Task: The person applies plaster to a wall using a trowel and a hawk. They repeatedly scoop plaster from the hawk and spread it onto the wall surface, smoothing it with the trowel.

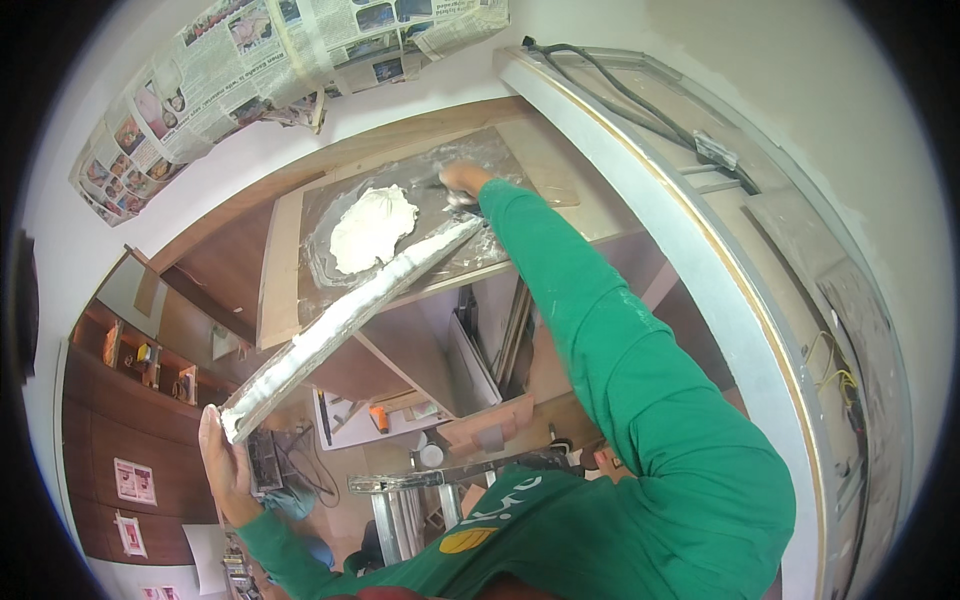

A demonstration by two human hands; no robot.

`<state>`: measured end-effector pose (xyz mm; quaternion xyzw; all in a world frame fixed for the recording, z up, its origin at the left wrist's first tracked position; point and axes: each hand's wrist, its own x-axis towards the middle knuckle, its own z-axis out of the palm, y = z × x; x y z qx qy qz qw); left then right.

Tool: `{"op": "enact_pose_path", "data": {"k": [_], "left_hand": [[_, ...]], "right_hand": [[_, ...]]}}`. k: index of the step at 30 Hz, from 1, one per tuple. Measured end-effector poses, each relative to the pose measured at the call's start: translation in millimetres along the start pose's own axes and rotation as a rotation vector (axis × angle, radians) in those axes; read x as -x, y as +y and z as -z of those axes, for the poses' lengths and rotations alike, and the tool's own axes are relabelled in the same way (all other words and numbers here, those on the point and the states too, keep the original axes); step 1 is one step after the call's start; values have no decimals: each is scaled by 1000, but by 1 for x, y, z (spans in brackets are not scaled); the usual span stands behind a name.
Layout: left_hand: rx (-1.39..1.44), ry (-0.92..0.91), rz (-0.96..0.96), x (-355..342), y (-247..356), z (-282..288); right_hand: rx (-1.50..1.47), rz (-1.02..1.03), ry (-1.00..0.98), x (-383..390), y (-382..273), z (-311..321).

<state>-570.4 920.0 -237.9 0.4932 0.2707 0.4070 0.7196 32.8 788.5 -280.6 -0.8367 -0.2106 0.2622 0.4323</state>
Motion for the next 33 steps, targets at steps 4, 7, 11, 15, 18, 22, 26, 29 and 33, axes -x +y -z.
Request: {"op": "enact_pose_path", "data": {"k": [4,7,11,15,18,22,26,29,33], "left_hand": [[-7,-3,6,-4,-7,12],[53,-1,-2,-1,-10,18],[67,-43,4,-7,-14,25],[106,-112,16,-23,-23,28],[102,-26,-8,-13,-16,30],[88,-62,-12,-22,-18,30],[64,-88,-10,-21,-17,25],[34,-178,36,-25,-21,33],[55,-88,43,-24,-28,38]], "right_hand": [[304,-10,4,-11,41,26],[481,-41,37,13,33,42],[480,-61,65,42,24,86],[-57,237,7,70,47,127],[-131,438,125,133,21,82],[461,753,467,166,55,75],[649,826,500,180,86,76],[672,815,461,182,107,85],[715,609,375,202,114,80]]}}
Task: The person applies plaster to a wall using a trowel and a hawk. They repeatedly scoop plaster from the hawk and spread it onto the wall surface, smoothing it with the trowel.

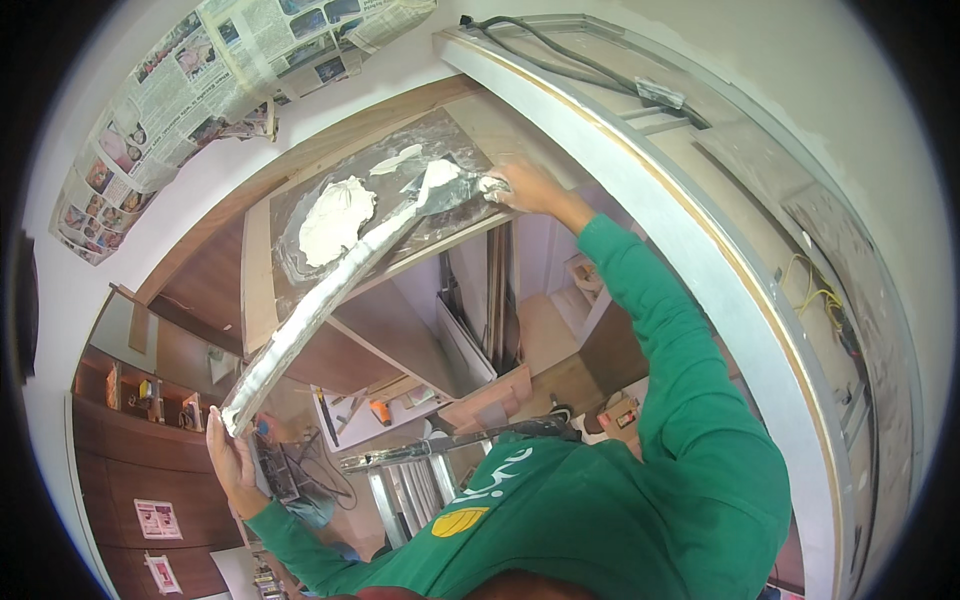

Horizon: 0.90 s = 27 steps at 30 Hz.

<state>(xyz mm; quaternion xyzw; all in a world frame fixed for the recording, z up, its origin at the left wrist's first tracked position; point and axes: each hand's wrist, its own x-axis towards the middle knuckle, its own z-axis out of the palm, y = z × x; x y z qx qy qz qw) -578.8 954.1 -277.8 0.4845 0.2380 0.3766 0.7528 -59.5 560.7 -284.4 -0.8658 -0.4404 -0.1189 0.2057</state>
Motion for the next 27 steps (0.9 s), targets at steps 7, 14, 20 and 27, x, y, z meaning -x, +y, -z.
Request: {"op": "enact_pose_path", "data": {"k": [7,14,20,27], "left_hand": [[10,21,5,-5,-11,9],[-39,32,43,-8,-12,14],[-20,0,21,-11,-13,16],[-10,5,-9,-11,-8,12]], "right_hand": [[88,-41,-122,9,-7,-3],[72,30,-127,3,9,-16],[-17,139,-164,-14,2,-14],[-45,296,-204,-34,-36,-22]]}}
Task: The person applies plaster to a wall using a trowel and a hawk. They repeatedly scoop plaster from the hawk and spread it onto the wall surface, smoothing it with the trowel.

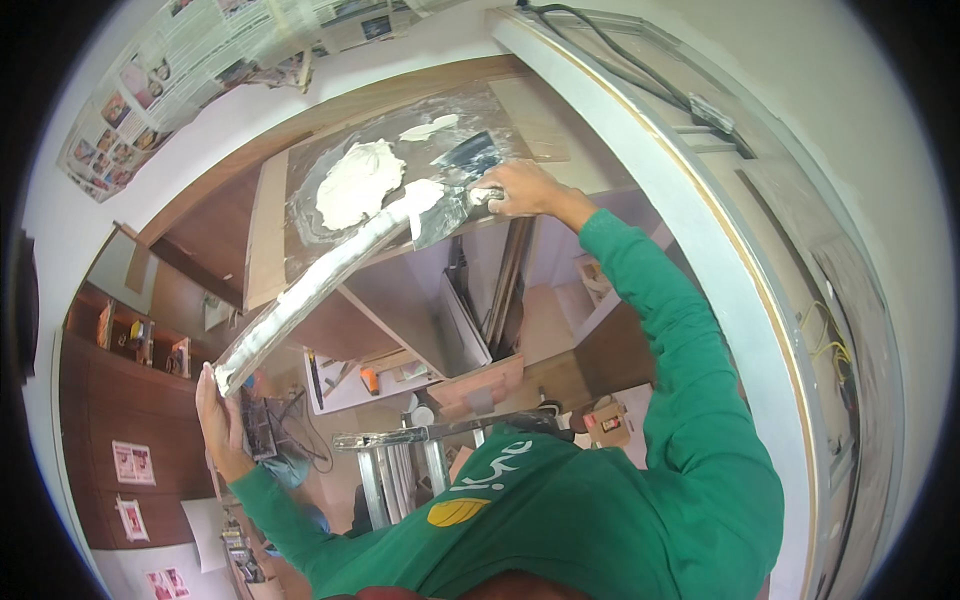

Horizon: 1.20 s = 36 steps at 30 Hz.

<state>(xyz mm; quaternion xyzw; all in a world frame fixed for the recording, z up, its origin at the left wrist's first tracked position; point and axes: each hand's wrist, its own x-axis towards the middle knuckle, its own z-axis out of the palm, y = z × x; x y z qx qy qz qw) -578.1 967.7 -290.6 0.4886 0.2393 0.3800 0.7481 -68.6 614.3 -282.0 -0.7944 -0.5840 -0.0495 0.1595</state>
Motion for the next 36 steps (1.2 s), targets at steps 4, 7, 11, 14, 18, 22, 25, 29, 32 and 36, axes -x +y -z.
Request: {"op": "enact_pose_path", "data": {"k": [4,7,11,14,18,22,25,29,32,36], "left_hand": [[2,31,-53,7,6,-13],[-4,-37,-65,9,11,-22],[89,13,-86,17,15,-38],[149,-139,-102,18,21,-34],[170,-166,-119,27,33,-53],[161,-115,-160,43,54,-100],[120,-144,-198,43,65,-116],[54,-219,-236,35,75,-125],[54,-261,-252,31,81,-135],[52,-300,-268,24,90,-152]], "right_hand": [[-46,91,-5,-22,-42,-2],[-88,217,30,-30,-73,2],[-113,298,4,-40,-126,22],[-182,351,-31,-45,-158,40],[-181,493,107,-52,-190,53],[-223,583,156,-53,-214,71],[-291,580,109,-48,-232,90],[-281,583,142,-41,-246,104],[-323,546,147,-36,-251,116],[-429,580,190,-35,-247,116]]}}
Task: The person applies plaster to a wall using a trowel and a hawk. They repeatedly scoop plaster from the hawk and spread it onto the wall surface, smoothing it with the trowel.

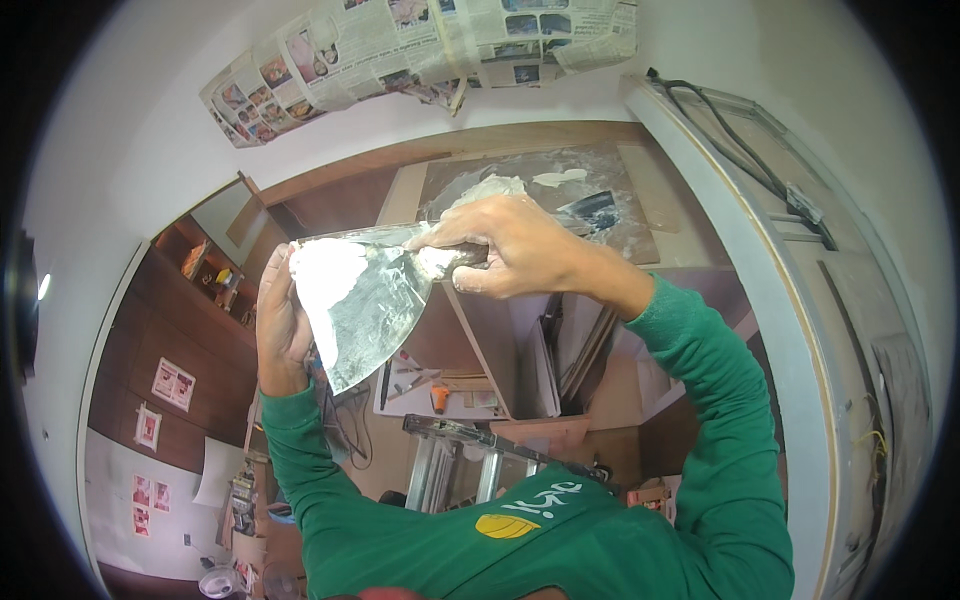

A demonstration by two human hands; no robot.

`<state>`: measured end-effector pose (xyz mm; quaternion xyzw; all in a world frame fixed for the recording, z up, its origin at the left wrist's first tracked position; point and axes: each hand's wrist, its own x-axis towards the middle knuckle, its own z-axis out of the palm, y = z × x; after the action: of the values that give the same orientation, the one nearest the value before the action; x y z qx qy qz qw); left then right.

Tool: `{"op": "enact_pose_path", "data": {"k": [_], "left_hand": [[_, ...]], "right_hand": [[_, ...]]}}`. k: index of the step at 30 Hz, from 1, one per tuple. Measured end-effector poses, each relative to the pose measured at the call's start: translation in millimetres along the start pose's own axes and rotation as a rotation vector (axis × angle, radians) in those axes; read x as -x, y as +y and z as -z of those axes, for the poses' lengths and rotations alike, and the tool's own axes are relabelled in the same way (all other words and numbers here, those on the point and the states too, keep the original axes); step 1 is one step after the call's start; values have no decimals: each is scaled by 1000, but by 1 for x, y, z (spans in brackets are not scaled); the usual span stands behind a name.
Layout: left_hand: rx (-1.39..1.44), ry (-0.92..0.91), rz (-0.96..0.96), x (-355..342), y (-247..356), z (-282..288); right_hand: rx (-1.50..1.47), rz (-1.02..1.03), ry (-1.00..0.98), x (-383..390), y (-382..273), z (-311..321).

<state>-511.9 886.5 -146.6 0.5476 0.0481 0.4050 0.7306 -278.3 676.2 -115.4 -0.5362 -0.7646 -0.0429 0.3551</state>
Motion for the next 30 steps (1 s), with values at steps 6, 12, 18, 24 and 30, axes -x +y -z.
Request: {"op": "enact_pose_path", "data": {"k": [6,12,18,24,30], "left_hand": [[-89,-33,-82,-18,14,-27],[-183,-52,-138,-30,12,-41],[-67,57,-78,-18,-1,-23],[21,277,-79,9,-27,8],[44,306,21,34,-55,67]], "right_hand": [[-211,-30,114,8,-9,23],[-107,-149,273,9,-18,74],[28,-223,431,3,0,99],[-570,-635,275,1,103,52],[-373,-1179,22,42,279,-23]]}}
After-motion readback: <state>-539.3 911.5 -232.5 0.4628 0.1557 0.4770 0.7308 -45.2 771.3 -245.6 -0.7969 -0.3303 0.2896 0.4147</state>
